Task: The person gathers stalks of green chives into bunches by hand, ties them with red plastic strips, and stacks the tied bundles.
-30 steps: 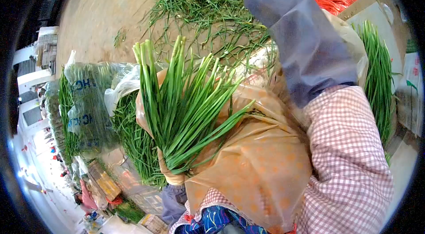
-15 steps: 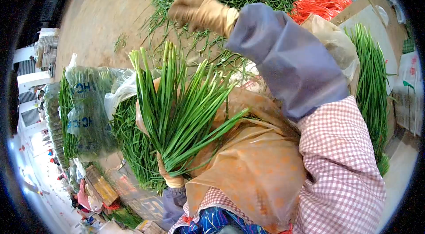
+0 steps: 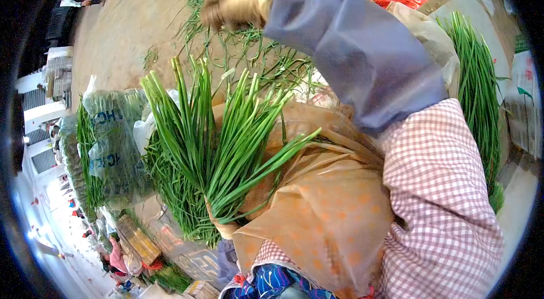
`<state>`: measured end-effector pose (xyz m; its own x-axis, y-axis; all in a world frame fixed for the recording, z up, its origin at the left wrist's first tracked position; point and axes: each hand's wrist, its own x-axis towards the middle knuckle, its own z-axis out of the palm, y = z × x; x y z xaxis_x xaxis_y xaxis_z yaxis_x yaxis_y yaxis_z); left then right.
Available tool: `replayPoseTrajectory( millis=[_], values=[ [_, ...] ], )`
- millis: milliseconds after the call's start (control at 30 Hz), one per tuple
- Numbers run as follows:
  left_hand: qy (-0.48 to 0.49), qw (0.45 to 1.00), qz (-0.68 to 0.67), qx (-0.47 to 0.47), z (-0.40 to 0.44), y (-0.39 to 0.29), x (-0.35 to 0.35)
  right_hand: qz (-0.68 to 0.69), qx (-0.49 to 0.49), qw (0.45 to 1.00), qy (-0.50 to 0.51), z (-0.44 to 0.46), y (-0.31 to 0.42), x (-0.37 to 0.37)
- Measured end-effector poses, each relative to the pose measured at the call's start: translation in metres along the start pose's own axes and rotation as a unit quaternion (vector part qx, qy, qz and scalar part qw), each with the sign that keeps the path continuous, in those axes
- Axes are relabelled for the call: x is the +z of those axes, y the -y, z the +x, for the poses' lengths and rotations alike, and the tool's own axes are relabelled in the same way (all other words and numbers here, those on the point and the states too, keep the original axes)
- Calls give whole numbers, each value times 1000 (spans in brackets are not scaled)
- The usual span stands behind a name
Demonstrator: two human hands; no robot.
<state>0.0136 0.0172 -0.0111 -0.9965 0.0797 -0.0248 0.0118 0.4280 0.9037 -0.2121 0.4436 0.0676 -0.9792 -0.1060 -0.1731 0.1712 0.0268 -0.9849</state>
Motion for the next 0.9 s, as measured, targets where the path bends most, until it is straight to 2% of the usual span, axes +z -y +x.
replayPoseTrajectory(
  millis=[33,67,133,167,200,233,267,367,400,433,467,500,533,567,600,633,667,700,733,800,833,900],
  values=[
    [-5,999,-26,-19,-1,4,-1,-79,33,991,99,2,-15,0],
    [0,993,-112,-48,-1,5,-2,-158,93,970,158,-6,-15,5],
    [6,995,-91,-44,-2,5,-2,-127,104,959,230,3,-56,24],
    [9,996,-78,-40,-1,6,-3,-134,48,968,206,-15,-51,37],
    [11,999,35,-32,-2,13,-7,-144,71,964,213,-16,-49,47],
    [15,998,59,-11,-1,12,-8,-153,94,959,220,-13,-48,54],
    [19,996,84,9,0,11,-8,-68,31,982,171,-10,-59,56],
    [-1,995,92,29,-3,9,-7,-28,-23,976,213,-3,-47,37],
    [-3,994,101,37,-4,15,-9,-32,51,981,186,-11,-34,27],
    [-4,993,108,47,-3,20,-9,-7,-4,991,131,-5,-44,12],
    [11,994,98,49,5,-9,3,9,3,1000,-3,-5,-47,-2],
    [-1,998,62,33,4,-5,4,74,37,985,-151,-2,-51,-23],
    [-13,999,27,15,0,3,2,238,11,937,-256,19,-81,-58],
    [-24,1000,-6,-3,-2,7,0,458,-77,885,-14,94,-193,-149],
    [-37,999,-9,-11,-2,6,2,390,-21,896,-211,50,-157,-121],
    [-50,998,-12,-19,-1,5,4,301,70,869,-387,1,-113,-88],
    [-37,999,-23,-19,1,-1,5,208,139,927,-279,-11,-107,-78],
    [-22,999,-32,-21,0,-5,4,113,208,958,-163,-21,-107,-69],
    [-66,996,-11,-54,-5,9,4,36,172,981,-82,-34,-107,-47],
    [-77,996,-9,-38,-9,19,4,28,195,977,81,-62,-89,-6],
    [-88,996,11,-34,-13,19,5,99,253,949,162,-75,-75,8],
    [-110,992,53,-27,-21,20,7,70,204,950,224,-85,-79,29]
  ],
)
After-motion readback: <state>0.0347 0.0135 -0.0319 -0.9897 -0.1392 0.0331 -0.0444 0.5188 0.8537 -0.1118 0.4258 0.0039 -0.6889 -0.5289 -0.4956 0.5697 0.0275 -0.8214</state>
